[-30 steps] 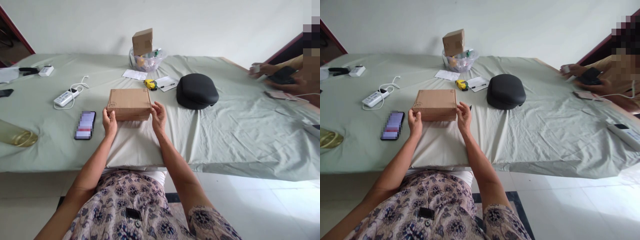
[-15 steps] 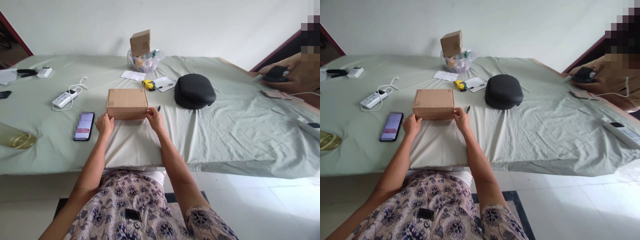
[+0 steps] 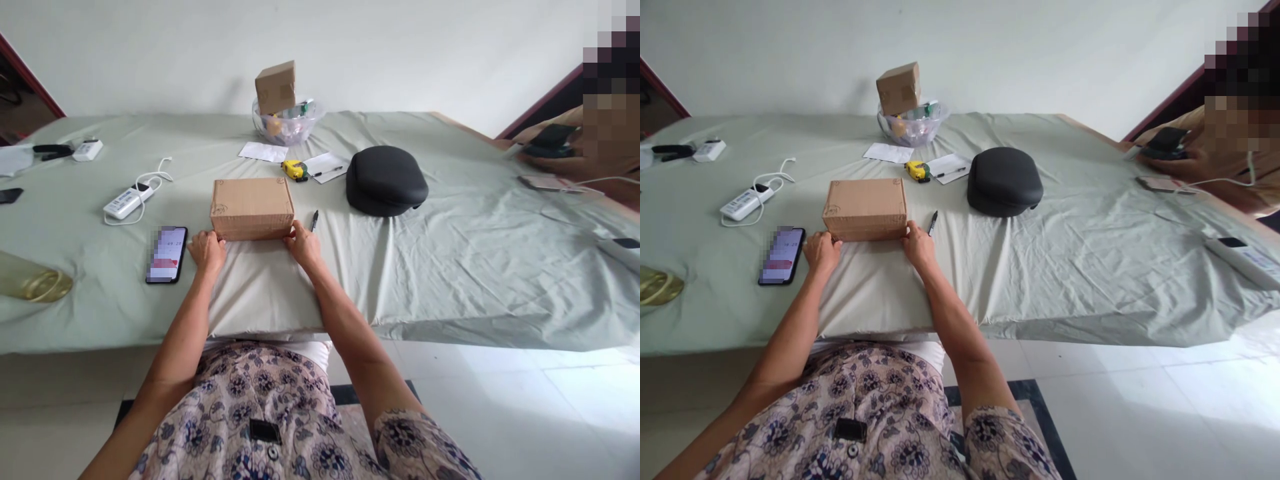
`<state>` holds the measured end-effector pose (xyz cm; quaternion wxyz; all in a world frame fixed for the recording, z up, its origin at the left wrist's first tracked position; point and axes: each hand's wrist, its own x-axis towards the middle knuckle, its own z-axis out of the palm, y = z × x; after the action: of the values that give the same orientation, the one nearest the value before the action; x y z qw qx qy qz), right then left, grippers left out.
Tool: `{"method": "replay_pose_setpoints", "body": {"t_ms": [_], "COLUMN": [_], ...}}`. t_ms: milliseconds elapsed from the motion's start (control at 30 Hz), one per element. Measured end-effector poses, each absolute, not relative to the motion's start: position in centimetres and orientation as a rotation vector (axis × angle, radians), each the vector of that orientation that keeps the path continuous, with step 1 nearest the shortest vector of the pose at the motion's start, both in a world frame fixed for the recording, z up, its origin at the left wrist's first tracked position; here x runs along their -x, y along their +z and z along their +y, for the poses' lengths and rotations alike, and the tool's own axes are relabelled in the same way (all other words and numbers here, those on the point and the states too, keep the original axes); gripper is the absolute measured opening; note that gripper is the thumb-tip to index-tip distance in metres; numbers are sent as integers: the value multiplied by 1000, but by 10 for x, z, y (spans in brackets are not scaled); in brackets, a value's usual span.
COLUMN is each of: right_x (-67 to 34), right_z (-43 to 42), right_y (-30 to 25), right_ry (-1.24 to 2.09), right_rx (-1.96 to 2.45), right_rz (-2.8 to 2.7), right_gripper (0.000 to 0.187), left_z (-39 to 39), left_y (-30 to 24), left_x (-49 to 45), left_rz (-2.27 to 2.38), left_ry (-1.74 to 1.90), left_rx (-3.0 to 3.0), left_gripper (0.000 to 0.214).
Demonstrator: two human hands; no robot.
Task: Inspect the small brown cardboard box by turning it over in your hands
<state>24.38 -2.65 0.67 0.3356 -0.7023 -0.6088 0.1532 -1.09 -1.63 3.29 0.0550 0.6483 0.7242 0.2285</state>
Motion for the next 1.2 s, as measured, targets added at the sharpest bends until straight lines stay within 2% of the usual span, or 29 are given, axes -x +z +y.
{"method": "replay_pose_setpoints", "body": {"t_ms": [67, 233, 333, 500, 633, 767, 867, 1033, 1200], "right_x": [-243, -240, -237, -238, -241, -240, -235, -220, -203], "right_z": [-26, -25, -25, -24, -24, -26, -33, -46, -51], "right_y": [5, 0, -1, 0, 4, 11, 17, 22, 15], "right_ry": [354, 199, 152, 160, 213, 281, 379, 478, 488], "right_rx": [1784, 1693, 1682, 1598, 1486, 1356, 1259, 1181, 1169], "right_rz": [-1595, -1523, -1486, -1484, -1502, -1479, -1481, -1558, -1719], "right_gripper": [35, 59, 64, 53, 36, 30, 21, 23, 28], "left_z": [-17, -23, -26, -24, -17, -11, -10, -17, -29], "left_y": [33, 40, 44, 40, 31, 24, 23, 32, 46], "left_x": [7, -7, -11, -7, 1, 7, 6, -5, -16], "left_rz": [2186, 2203, 2220, 2157, 1991, 1775, 1638, 1326, 1155], "left_ry": [730, 778, 823, 981, 1225, 1464, 1532, 1498, 1449], "left_rx": [-1971, -1920, -1865, -1801, -1721, -1549, -1377, -1041, -871], "left_gripper": [13, 50, 59, 51, 39, 37, 54, 109, 122]}}
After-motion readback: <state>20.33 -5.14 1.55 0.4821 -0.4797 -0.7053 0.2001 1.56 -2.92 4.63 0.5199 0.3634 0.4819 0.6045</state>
